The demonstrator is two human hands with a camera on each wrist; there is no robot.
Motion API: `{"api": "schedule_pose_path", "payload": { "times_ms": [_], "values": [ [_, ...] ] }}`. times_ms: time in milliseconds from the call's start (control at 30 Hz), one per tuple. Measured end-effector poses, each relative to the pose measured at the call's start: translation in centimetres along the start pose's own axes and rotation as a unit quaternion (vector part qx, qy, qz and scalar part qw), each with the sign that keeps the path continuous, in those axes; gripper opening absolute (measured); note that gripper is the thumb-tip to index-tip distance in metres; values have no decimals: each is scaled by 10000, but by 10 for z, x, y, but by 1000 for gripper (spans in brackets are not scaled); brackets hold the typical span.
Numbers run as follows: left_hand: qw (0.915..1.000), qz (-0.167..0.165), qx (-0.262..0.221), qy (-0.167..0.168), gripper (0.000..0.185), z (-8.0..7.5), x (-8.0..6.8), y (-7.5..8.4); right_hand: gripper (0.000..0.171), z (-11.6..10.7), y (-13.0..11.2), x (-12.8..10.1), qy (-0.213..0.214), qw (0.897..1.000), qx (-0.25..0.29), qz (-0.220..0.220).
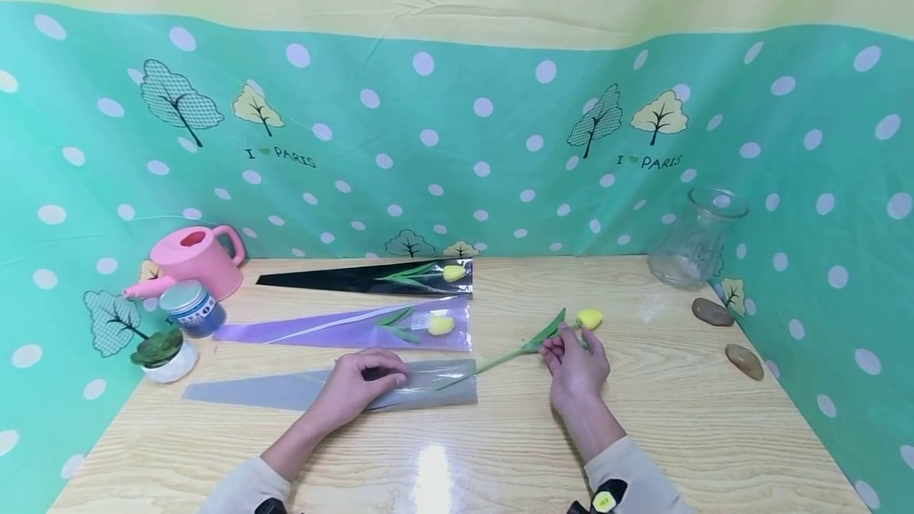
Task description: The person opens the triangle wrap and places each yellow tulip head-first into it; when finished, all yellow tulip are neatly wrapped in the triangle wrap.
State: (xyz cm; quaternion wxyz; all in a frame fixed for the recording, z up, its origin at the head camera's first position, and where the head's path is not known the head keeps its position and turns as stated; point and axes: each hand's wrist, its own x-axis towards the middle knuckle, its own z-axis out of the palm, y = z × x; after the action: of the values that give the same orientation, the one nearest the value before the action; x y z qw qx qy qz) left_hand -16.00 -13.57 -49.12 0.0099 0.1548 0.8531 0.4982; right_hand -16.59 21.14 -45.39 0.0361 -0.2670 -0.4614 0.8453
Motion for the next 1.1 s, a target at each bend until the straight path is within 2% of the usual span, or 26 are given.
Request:
{"api": "schedule_pose_path", "payload": {
  "times_ms": [200,267,433,767,833,1000,1100],
  "values": [
    [9998,158,121,49,13,0,0,-2,21,0,4,5,-70,9999,-92,104],
    [9998,168,133,47,13,0,0,-3,14,0,5,6,-108,9997,-153,128],
    [9999,125,105,20,13,0,0,-3,9,2,5,8,-218,9989,-333,262],
    [9997,209,97,15,13,1,0,-2,19,12,9,8,-513,9942,-837,430],
    [9997,233,94,26,13,1,0,-3,26,14,10,8,-495,9935,-949,399],
    [9996,260,97,48,13,0,0,-3,53,21,13,8,-241,9921,-1217,187],
    [9997,221,91,27,14,1,-1,-3,55,24,17,8,4,9914,-1307,-7]
  ]
}}
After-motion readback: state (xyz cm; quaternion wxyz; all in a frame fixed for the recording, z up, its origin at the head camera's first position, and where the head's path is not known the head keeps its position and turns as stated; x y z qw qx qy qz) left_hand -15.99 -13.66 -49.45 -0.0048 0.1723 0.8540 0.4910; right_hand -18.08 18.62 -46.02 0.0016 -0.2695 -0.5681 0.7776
